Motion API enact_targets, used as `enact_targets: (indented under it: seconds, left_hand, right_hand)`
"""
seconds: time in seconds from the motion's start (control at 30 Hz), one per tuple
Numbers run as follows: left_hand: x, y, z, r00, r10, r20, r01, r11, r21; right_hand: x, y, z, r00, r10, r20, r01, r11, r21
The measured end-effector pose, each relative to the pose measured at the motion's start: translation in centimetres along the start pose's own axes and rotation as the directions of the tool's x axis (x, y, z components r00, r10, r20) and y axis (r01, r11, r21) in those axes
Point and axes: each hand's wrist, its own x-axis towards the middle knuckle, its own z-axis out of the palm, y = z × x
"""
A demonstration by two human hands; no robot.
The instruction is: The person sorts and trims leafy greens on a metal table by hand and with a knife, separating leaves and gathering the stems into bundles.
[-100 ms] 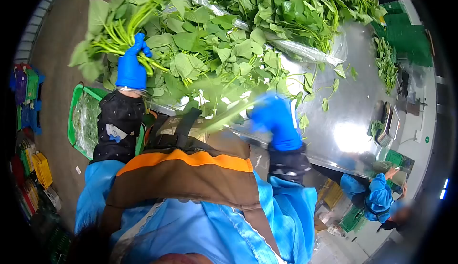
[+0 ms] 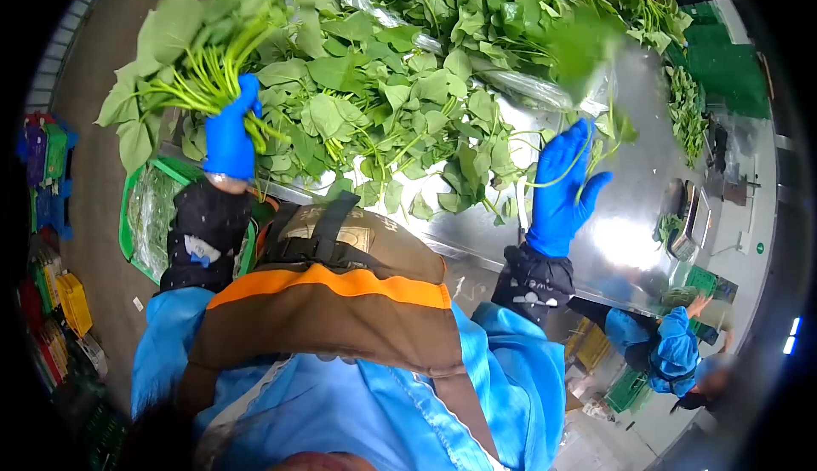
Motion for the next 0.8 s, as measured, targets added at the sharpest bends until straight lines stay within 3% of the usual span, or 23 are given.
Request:
enact_targets:
  seconds: [0.03,0.07,0.1,0.13,0.17,0.2,0.23,0.27,0.37,0.43,0.47,0.5,0.53,0.6,0.63,0.67,0.73,0.8]
  left_hand:
    - [-1.3,-0.7,-0.4,0.999,-0.046,0.016,0.046,0.999,0.023]
    - [-2.8,-2.1,-0.9,0.995,-0.093,0.029,0.092,0.995,0.048]
    - [-4.3,-3.4,-1.3,0.974,-0.218,0.066,0.217,0.976,0.032]
    - [-6.0,-4.5,-2.0,0.932,-0.349,0.095,0.348,0.937,0.031]
    - [-7.1,-5.4,-2.8,0.905,-0.386,0.180,0.384,0.922,0.048]
    - [-7.4,-6.0,-3.5,0.868,-0.420,0.264,0.417,0.906,0.070]
    - [-6.9,-6.1,-4.4,0.828,-0.461,0.319,0.465,0.882,0.069]
    - [-7.1,-4.8,-4.1,0.749,-0.607,0.264,0.625,0.781,0.022]
    - [-6.6,-3.9,-5.3,0.666,-0.632,0.396,0.687,0.727,0.004]
    - [-6.1,-3.5,-5.6,0.660,-0.623,0.420,0.676,0.736,0.030]
    - [-5.9,-3.2,-5.1,0.714,-0.568,0.410,0.628,0.778,-0.018]
    - [-5.6,-2.2,-3.5,0.763,-0.511,0.396,0.579,0.813,-0.067]
    - [-5.2,-1.3,-2.0,0.810,-0.450,0.377,0.524,0.844,-0.118]
    - [-4.2,-0.8,0.3,0.782,-0.425,0.455,0.558,0.804,-0.208]
    - [-4.2,-0.9,1.6,0.772,-0.402,0.491,0.535,0.829,-0.163]
    - [-4.2,-1.1,2.6,0.757,-0.384,0.528,0.512,0.852,-0.114]
    - [-3.9,-1.8,3.2,0.623,-0.486,0.612,0.555,0.827,0.092]
    - [-5.1,-2.5,4.0,0.622,-0.344,0.704,0.542,0.837,-0.070]
  right_hand:
    - [0.5,-0.1,0.2,0.989,-0.077,-0.130,0.081,0.996,0.027]
    - [1.4,0.0,-6.3,0.994,0.048,-0.101,-0.068,0.977,-0.204]
    - [1.3,2.8,-5.8,0.983,0.091,-0.159,-0.168,0.788,-0.593]
    - [0.8,5.6,-5.7,0.951,0.255,-0.177,-0.294,0.558,-0.776]
    - [0.1,8.1,-2.9,0.888,0.365,-0.280,-0.391,0.281,-0.876]
    - [0.6,10.8,-3.8,0.830,0.364,-0.423,-0.478,0.071,-0.876]
    - [0.6,13.2,-5.1,0.838,0.367,-0.405,-0.474,0.120,-0.872]
    - [0.5,14.3,-5.8,0.846,0.368,-0.385,-0.467,0.166,-0.868]
    - [-0.2,13.7,-5.3,0.879,0.346,-0.328,-0.459,0.431,-0.777]
    - [-0.9,12.3,-4.7,0.931,0.326,-0.163,-0.275,0.337,-0.901]
    - [-1.4,11.7,-4.3,0.944,0.320,-0.081,-0.177,0.283,-0.943]
    - [-1.7,11.5,-3.4,0.925,0.361,-0.116,-0.236,0.308,-0.922]
    - [-1.9,11.2,-3.1,0.921,0.381,-0.080,-0.196,0.276,-0.941]
    - [-1.7,11.2,-2.4,0.902,0.432,0.012,-0.095,0.224,-0.970]
    - [-1.9,11.5,-2.1,0.889,0.433,0.148,-0.037,0.391,-0.920]
    - [-2.0,11.5,-1.5,0.869,0.481,0.115,-0.095,0.391,-0.915]
    - [-2.3,10.9,0.9,0.824,0.565,0.046,-0.213,0.383,-0.899]
    - [-2.1,10.9,1.0,0.793,0.609,0.026,-0.225,0.332,-0.916]
